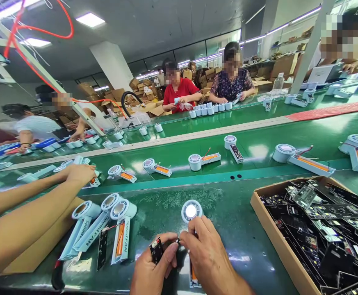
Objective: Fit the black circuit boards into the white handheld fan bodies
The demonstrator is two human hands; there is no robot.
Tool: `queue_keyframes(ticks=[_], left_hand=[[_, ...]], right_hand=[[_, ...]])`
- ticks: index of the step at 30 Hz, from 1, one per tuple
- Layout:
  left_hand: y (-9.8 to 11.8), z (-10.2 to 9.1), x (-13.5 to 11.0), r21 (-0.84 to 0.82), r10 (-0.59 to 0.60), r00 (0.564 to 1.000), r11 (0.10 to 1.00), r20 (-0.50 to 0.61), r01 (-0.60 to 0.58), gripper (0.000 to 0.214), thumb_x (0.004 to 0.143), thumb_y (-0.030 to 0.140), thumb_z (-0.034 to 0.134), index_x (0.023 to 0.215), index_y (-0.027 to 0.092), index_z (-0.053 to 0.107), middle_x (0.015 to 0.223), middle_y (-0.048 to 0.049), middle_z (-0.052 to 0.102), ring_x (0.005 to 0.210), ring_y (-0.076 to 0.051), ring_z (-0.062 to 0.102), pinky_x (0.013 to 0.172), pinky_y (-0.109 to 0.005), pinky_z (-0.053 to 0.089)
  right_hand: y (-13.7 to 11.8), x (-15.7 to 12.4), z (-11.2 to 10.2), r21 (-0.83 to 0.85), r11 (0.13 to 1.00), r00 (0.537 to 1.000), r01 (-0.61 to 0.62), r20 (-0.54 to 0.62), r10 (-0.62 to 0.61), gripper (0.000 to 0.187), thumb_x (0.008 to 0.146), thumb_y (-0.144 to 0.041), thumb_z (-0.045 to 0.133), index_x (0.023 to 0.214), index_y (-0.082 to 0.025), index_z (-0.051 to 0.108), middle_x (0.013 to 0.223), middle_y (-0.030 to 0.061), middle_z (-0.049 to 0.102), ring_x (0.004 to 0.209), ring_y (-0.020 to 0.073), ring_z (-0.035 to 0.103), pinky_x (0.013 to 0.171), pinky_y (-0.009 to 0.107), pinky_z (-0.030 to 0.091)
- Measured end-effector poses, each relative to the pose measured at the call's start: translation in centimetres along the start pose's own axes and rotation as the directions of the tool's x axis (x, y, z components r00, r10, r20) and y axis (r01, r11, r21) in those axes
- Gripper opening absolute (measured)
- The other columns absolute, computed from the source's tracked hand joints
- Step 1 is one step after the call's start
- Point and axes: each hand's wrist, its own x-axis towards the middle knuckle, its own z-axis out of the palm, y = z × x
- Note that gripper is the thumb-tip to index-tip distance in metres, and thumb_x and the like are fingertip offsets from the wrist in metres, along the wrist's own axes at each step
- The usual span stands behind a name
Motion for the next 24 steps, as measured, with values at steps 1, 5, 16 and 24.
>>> queue_keyframes(ticks=[1, 5, 16, 24], left_hand=[[0.1, 0.0, 0.1, 0.027, 0.016, 1.0, 1.0, 0.018, -0.016, 0.042, 0.079, 0.057, 0.074, 0.087, 0.016, 0.074, 0.053, 0.0032, 0.055, 0.052, -0.011, 0.047, 0.049, -0.021, 0.033], [0.3, 0.2, 0.7, -0.001, -0.096, 0.982, 0.995, 0.163, 0.098, 0.043, 0.083, 0.06, 0.068, 0.079, 0.017, 0.064, 0.045, 0.005, 0.052, 0.043, -0.009, 0.038, 0.043, -0.019, 0.025], [-0.7, -0.8, 1.3, -0.063, -0.196, 0.908, 0.97, 0.371, 0.235, 0.048, 0.082, 0.064, 0.067, 0.079, 0.017, 0.055, 0.043, 0.0065, 0.05, 0.038, -0.003, 0.028, 0.039, -0.016, 0.017], [0.6, -0.5, 0.2, 0.005, -0.188, 0.923, 0.98, 0.336, 0.198, 0.055, 0.091, 0.06, 0.055, 0.126, 0.018, 0.048, 0.063, 0.0034, 0.062, 0.038, -0.008, 0.049, 0.035, -0.015, 0.032]], right_hand=[[0.0, -0.1, 0.0, 0.01, 1.0, 1.0, 0.0, 0.01, 0.0, 0.022, 0.099, -0.01, 0.049, 0.09, -0.019, 0.067, 0.082, 0.0038, 0.053, 0.075, 0.0178, 0.046, 0.063, 0.028, 0.039], [0.0, 0.0, -0.4, 0.006, 1.0, 0.997, 0.014, 0.07, -0.015, 0.021, 0.1, -0.011, 0.048, 0.093, -0.019, 0.066, 0.086, 0.0048, 0.056, 0.077, 0.0181, 0.048, 0.066, 0.03, 0.041], [0.3, -0.2, -0.6, -0.012, 0.998, 0.989, 0.06, 0.138, -0.058, 0.023, 0.1, -0.009, 0.046, 0.094, -0.019, 0.065, 0.089, 0.0047, 0.057, 0.077, 0.018, 0.048, 0.066, 0.03, 0.038], [0.1, -0.1, -0.4, 0.002, 0.996, 0.98, 0.093, 0.178, -0.092, 0.022, 0.102, -0.01, 0.043, 0.095, -0.018, 0.063, 0.085, 0.005, 0.058, 0.08, 0.0195, 0.051, 0.072, 0.033, 0.044]])
